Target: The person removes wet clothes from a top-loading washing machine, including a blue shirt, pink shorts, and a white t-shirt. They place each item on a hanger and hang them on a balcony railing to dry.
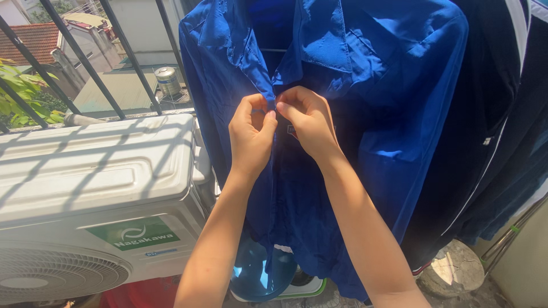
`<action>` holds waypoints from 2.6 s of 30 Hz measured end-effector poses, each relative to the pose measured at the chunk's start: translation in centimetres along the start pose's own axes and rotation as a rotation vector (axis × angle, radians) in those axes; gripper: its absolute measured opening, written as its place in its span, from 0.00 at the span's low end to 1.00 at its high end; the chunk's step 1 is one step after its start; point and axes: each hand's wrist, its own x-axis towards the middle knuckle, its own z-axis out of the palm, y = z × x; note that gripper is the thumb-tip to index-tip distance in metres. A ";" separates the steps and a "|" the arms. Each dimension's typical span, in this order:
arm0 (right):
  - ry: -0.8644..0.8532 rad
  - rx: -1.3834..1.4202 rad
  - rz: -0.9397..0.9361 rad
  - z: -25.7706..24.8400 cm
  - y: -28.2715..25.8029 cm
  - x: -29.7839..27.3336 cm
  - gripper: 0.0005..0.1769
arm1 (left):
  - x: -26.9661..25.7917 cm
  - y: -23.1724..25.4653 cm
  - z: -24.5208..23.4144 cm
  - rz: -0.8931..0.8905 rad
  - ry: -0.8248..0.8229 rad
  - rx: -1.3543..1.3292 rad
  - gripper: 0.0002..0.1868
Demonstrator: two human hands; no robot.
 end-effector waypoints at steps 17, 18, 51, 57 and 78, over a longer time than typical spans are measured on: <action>0.106 -0.136 -0.160 1.8 2.8 1.0 0.08 | -0.1 -0.3 -0.3 0.059 0.096 0.142 0.10; 0.093 -0.091 -0.133 1.7 2.9 0.9 0.08 | -0.2 -0.1 -0.2 0.044 0.104 0.159 0.09; 0.231 -0.388 -0.452 1.9 -0.6 -1.1 0.06 | -1.3 1.6 -0.3 0.277 0.144 0.277 0.10; 0.114 -0.388 -0.483 1.1 -1.7 -1.4 0.05 | -1.2 2.4 -0.3 0.143 0.173 0.186 0.10; 0.004 -0.121 -0.139 0.2 -0.9 0.4 0.05 | -0.9 4.1 0.3 -0.008 0.170 0.124 0.09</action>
